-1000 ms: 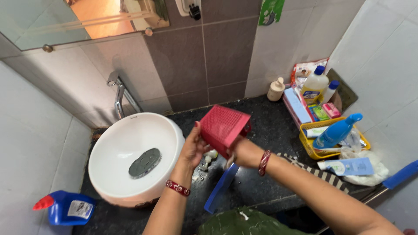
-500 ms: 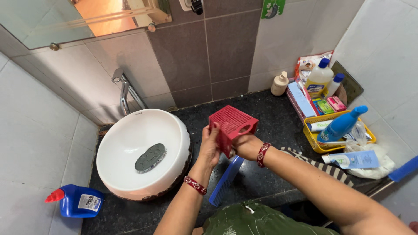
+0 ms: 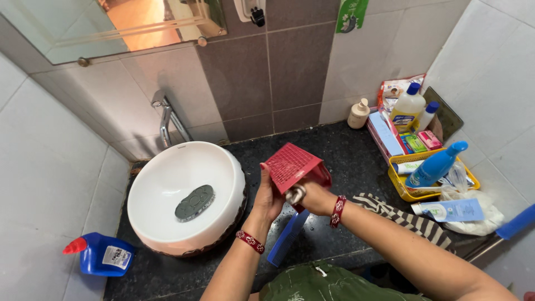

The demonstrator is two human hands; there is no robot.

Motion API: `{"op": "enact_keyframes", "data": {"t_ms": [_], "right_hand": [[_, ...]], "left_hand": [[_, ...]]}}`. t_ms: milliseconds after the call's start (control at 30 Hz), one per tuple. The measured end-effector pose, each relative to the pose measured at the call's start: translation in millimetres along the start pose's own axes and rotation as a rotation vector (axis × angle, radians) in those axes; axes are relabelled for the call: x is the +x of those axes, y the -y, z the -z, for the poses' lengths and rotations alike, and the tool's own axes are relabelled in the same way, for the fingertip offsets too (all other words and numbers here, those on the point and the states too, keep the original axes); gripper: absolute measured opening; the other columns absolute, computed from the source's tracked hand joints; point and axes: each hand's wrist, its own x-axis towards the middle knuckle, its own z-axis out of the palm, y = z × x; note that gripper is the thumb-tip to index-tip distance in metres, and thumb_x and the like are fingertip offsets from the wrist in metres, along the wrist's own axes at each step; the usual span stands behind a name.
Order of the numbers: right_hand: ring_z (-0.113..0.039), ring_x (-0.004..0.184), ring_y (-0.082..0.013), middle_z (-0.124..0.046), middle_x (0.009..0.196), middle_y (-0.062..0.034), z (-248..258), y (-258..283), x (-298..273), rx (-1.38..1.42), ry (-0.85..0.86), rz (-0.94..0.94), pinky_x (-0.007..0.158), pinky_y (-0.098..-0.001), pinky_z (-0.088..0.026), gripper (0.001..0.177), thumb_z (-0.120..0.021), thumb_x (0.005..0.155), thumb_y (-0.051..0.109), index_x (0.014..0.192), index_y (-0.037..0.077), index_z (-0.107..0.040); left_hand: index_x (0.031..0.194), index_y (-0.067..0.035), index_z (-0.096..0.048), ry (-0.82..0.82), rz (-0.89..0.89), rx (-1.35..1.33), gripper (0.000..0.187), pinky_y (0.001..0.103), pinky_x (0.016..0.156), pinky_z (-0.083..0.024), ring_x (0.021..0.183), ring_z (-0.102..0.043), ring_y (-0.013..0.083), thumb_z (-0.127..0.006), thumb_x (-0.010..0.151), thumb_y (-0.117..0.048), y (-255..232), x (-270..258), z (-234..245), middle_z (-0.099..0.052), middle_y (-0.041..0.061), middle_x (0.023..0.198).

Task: The person scrubs a red plastic basket with a sponge in a sink, rinses it under a tap, and wipes it with a cloth. The person then applies soap from a bottle to a blue comb and scrubs it with a sponge.

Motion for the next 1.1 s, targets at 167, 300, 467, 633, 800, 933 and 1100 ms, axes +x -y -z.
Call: {"op": "enact_keyframes", "data": {"t_ms": [167, 300, 467, 633, 800, 933, 1100], "right_hand": [[-0.069, 0.101, -0.0312, -0.07, 0.113, -0.0158, 4, -9, -7, -0.566, -0.09, 0.385, 0.087, -0.0437, -0.055, 0.023, -0.069, 0.082, 0.016, 0.103, 0.006, -0.072], [-0.073, 0.099, -0.0254, -0.074, 0.108, -0.0109, 4, 7, -16, -0.063, 0.112, 0.197, 0.088, -0.0396, -0.057, 0.023, -0.063, 0.092, 0.019, 0.11, 0.009, -0.072], [-0.073, 0.096, -0.0274, -0.077, 0.105, -0.0125, -12, 23, -16, 0.158, 0.091, 0.249, 0.084, -0.0396, -0.058, 0.02, -0.063, 0.093, 0.014, 0.11, 0.007, -0.07], [-0.072, 0.098, -0.0276, -0.074, 0.104, -0.0115, -5, 28, -16, -0.565, 0.063, 0.24, 0.087, -0.0398, -0.056, 0.035, -0.064, 0.086, 0.009, 0.121, 0.014, -0.069], [-0.073, 0.103, -0.0259, -0.071, 0.12, -0.0104, -4, 16, -11, -0.13, 0.046, 0.132, 0.088, -0.0375, -0.058, 0.041, -0.063, 0.085, 0.0, 0.123, 0.01, -0.071], [-0.069, 0.111, -0.0238, -0.072, 0.122, -0.0113, -21, 6, -3, 0.487, 0.055, 0.216, 0.093, -0.038, -0.058, 0.034, -0.069, 0.093, 0.011, 0.127, 0.005, -0.066], [-0.07, 0.109, -0.0185, -0.072, 0.119, -0.0034, -33, 10, 9, 0.375, 0.113, 0.088, 0.092, -0.034, -0.059, 0.03, -0.061, 0.096, 0.018, 0.125, 0.014, -0.066]], "left_hand": [[0.119, -0.015, -0.063, -0.126, 0.092, 0.329, 0.055, 0.047, 0.084, -0.056, 0.096, -0.069, 0.0234, -0.064, 0.086, -0.059, 14, 2, 18, -0.071, 0.005, 0.11], [0.12, -0.013, -0.063, -0.137, 0.012, 0.159, 0.052, 0.044, 0.088, -0.057, 0.1, -0.069, 0.0178, -0.059, 0.094, -0.059, 15, -11, 26, -0.071, 0.003, 0.111], [0.128, -0.011, -0.061, -0.007, -0.053, -0.034, 0.049, 0.045, 0.106, -0.051, 0.114, -0.067, 0.0219, -0.061, 0.097, -0.049, -9, -25, 10, -0.07, 0.006, 0.122], [0.135, -0.019, -0.056, -0.336, 0.172, 0.24, 0.058, 0.064, 0.103, -0.04, 0.122, -0.057, 0.0317, -0.053, 0.092, -0.059, -34, -37, -17, -0.062, 0.006, 0.126], [0.134, -0.009, -0.059, -0.142, 0.027, 0.241, 0.078, 0.061, 0.107, -0.045, 0.124, -0.057, 0.0395, -0.06, 0.087, -0.07, -22, -39, 4, -0.064, 0.018, 0.127], [0.138, -0.012, -0.058, 0.039, -0.115, 0.028, 0.098, 0.047, 0.111, -0.043, 0.132, -0.057, 0.024, -0.064, 0.069, -0.082, -7, -43, 22, -0.064, 0.009, 0.137], [0.132, -0.006, -0.059, 0.015, -0.025, -0.05, 0.096, 0.046, 0.11, -0.05, 0.127, -0.062, 0.0255, -0.075, 0.065, -0.073, -25, -33, 34, -0.067, 0.012, 0.13]]}}
